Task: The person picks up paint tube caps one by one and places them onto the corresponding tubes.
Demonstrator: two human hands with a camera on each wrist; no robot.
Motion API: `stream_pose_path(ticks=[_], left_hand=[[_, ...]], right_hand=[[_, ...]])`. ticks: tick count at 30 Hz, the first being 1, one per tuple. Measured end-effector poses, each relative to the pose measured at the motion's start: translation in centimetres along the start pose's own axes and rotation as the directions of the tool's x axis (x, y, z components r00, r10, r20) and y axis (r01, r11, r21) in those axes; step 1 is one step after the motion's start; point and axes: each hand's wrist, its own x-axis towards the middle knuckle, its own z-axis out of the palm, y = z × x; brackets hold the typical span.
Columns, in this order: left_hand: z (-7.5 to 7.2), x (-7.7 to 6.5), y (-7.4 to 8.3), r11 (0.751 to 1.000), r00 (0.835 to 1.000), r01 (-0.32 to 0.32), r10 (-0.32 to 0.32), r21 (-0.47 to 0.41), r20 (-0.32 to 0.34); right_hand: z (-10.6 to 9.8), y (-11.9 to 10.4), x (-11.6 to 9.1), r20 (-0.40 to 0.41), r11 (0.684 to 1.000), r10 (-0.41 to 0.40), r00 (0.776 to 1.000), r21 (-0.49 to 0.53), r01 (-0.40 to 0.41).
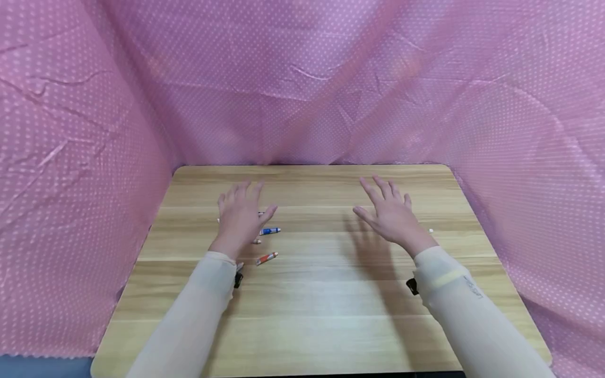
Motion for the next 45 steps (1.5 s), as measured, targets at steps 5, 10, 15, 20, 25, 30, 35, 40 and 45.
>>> stream_pose_path(ticks=[5,10,15,20,25,30,35,40,45], left_hand=[[-0.9,-3.2,-1.8,0.998,0.999,0.052,-0.051,-0.026,0.017],[-0.8,-6.8,-4.3,0.994,0.992,0.103,-0.101,-0.024,0.073],[-0.2,-9.6,-6.1,0.991,0.98,0.131,-0.126,-0.02,0.154],[1.2,-12.6,-6.8,0.983,0.96,0.176,-0.158,-0.059,0.232],[2.8,-15.3,-7.3,0.976,0.946,0.205,-0.178,-0.074,0.271],[4.2,-17.1,-7.5,0.971,0.94,0.221,-0.188,-0.092,0.284],[4.8,-17.5,-8.0,0.963,0.935,0.241,-0.196,-0.125,0.295],[5.7,-17.9,-8.0,0.966,0.953,0.218,-0.179,-0.139,0.246],[6.1,-17.9,-7.5,0.971,0.965,0.197,-0.166,-0.139,0.202]], right_hand=[[-0.3,1.9,-1.8,-0.032,0.999,-0.019,0.999,0.031,0.02],[-0.4,4.2,-3.9,-0.007,0.996,0.043,0.999,0.074,-0.042],[-0.6,6.5,-5.7,0.014,0.99,0.104,0.995,0.096,-0.105],[-0.6,9.9,-7.7,0.023,0.986,0.128,0.991,0.104,-0.13],[0.1,13.0,-10.1,0.057,0.982,0.154,0.986,0.1,-0.159],[1.1,15.7,-11.8,0.05,0.978,0.167,0.985,0.119,-0.171],[2.6,17.2,-12.0,0.034,0.972,0.176,0.984,0.152,-0.179],[3.9,18.0,-12.3,0.032,0.971,0.18,0.983,0.152,-0.183],[4.7,18.4,-12.6,0.005,0.972,0.191,0.982,0.137,-0.19]])
